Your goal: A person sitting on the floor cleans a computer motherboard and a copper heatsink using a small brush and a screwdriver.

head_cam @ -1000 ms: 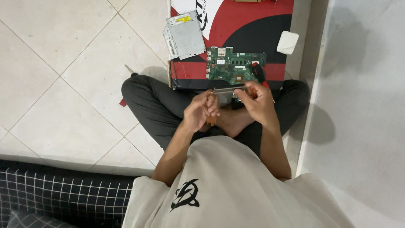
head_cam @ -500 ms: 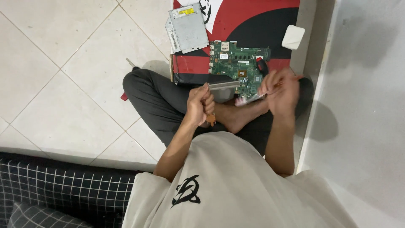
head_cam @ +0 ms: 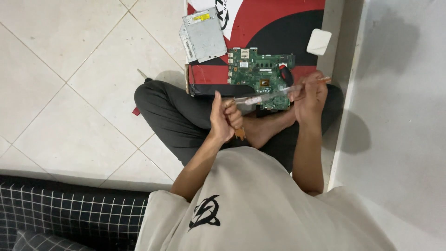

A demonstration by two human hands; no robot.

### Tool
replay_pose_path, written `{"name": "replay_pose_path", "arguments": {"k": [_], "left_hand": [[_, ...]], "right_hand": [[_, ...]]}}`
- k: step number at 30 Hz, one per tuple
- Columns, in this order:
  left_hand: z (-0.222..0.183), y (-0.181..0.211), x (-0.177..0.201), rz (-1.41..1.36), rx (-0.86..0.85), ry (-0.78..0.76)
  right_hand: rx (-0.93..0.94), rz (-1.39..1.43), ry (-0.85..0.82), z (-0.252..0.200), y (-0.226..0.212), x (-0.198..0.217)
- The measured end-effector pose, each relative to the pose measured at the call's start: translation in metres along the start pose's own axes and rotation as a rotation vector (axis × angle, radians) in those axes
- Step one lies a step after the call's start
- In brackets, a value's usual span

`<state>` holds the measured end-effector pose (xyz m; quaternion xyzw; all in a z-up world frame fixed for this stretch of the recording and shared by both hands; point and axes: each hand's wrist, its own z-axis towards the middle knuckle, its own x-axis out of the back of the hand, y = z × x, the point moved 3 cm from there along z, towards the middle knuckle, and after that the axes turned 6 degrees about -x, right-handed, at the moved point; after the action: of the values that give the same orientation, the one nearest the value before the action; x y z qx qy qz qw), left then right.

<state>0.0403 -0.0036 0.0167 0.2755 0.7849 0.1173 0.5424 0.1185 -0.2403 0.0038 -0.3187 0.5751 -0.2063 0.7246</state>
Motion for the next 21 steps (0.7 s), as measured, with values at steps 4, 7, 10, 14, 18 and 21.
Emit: {"name": "replay_pose_path", "arguments": {"k": [4, 7, 10, 14, 18, 21], "left_hand": [[0.002, -0.015, 0.018, 0.064, 0.032, -0.112], [-0.002, -0.021, 0.017, 0.103, -0.012, -0.367], [-0.012, -0.019, -0.002, 0.020, 0.019, -0.460], [-0.017, -0.020, -0.010, 0.032, -0.007, -0.495], [-0.010, -0.045, 0.028, 0.486, -0.291, -0.320], [-0.013, -0.032, 0.020, 0.518, -0.340, -0.258]], "right_hand": [[-0.070, -0.415, 0.413, -0.019, 0.003, 0.000], [-0.046, -0.433, 0.393, -0.019, -0.004, 0.009], [-0.014, -0.373, 0.358, -0.015, -0.004, -0.005], [0.014, -0.360, 0.253, -0.015, -0.007, -0.015], [0.230, -0.526, 0.294, -0.028, 0.013, -0.029], [0.214, -0.542, 0.248, -0.036, 0.014, -0.005]]}}
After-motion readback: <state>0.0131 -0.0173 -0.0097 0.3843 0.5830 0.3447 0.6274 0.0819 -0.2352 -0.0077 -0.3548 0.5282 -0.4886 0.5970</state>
